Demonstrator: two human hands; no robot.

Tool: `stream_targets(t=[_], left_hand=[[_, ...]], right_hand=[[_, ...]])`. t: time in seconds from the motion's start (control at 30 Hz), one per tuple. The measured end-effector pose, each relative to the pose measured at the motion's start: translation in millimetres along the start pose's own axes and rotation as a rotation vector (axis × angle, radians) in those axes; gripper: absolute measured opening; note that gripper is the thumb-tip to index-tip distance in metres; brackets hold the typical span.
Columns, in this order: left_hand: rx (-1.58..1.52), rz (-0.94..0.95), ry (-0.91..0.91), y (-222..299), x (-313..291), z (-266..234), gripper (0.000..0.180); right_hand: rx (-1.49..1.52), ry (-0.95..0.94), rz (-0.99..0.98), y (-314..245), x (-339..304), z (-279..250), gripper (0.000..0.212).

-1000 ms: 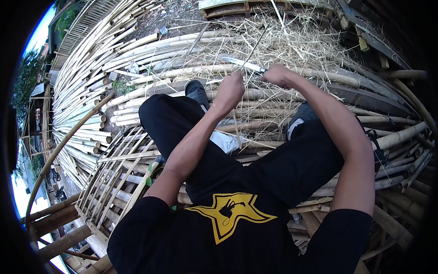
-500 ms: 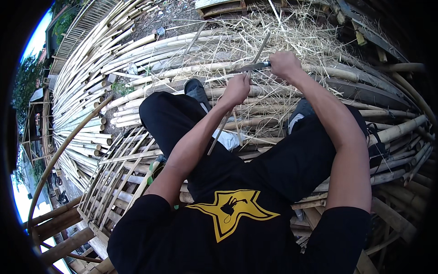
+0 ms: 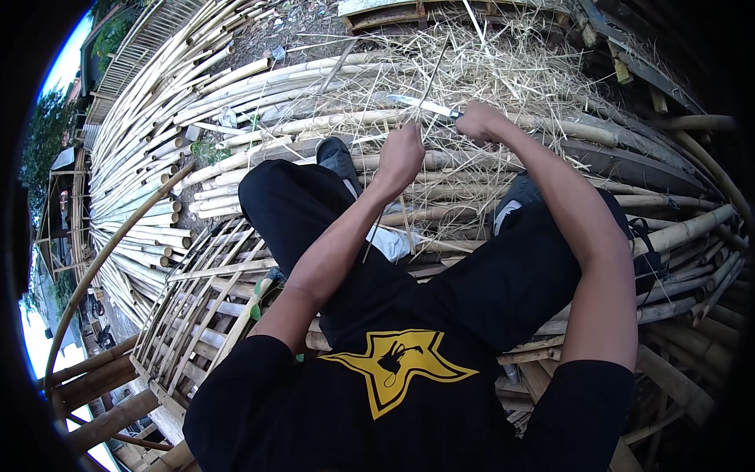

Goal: The person scrapes a long bamboo strip with a knife to remove thin shavings and smooth the surface while sitting in an outdoor area surrounded by bamboo poles.

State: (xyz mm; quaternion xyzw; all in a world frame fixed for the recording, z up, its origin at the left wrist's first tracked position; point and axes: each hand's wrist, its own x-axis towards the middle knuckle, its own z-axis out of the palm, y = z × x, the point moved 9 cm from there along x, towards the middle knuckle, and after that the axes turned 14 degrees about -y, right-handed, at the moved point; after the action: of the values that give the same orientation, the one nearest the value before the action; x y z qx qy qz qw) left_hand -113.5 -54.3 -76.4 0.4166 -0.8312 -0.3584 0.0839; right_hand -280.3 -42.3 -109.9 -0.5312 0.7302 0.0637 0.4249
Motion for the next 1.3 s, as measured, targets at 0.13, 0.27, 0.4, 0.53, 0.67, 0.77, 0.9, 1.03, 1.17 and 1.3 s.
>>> stream_targets(t=[0.13, 0.27, 0.4, 0.53, 0.67, 0.77, 0.9, 1.03, 1.17, 1.3], left_hand=[[0.129, 0.012, 0.001, 0, -1, -2, 0.016], [0.078, -0.017, -0.037, -6, 3, 6, 0.018], [-0.153, 0.069, -0.060, -5, 2, 9, 0.029], [-0.079, -0.031, 0.024, -3, -1, -9, 0.032], [-0.038, 0.027, 0.057, -3, -2, -8, 0.030], [-0.028, 0.073, 0.038, -1, 1, -5, 0.033], [-0.099, 0.094, 0.023, -1, -1, -4, 0.031], [-0.060, 0.032, -0.007, 7, -7, -9, 0.031], [-0.045, 0.064, -0.006, 11, -11, -13, 0.032], [-0.107, 0.127, -0.065, 14, -11, -7, 0.031]], right_hand=[[0.231, -0.213, 0.148, 2, -13, 13, 0.034], [-0.287, 0.195, 0.056, -15, -21, -28, 0.020], [-0.489, 0.348, -0.059, -33, -34, -44, 0.022], [-0.221, 0.218, 0.024, -25, -30, -33, 0.023], [-0.048, -0.077, 0.007, -12, -19, -21, 0.027], [-0.280, 0.476, 0.009, -12, -35, -62, 0.026], [-0.430, 0.423, -0.009, -22, -34, -61, 0.021], [0.007, 0.173, 0.066, 15, -20, -56, 0.019], [-0.256, 0.486, 0.063, 11, -36, -85, 0.022], [-0.398, 0.571, 0.062, 14, -34, -94, 0.024]])
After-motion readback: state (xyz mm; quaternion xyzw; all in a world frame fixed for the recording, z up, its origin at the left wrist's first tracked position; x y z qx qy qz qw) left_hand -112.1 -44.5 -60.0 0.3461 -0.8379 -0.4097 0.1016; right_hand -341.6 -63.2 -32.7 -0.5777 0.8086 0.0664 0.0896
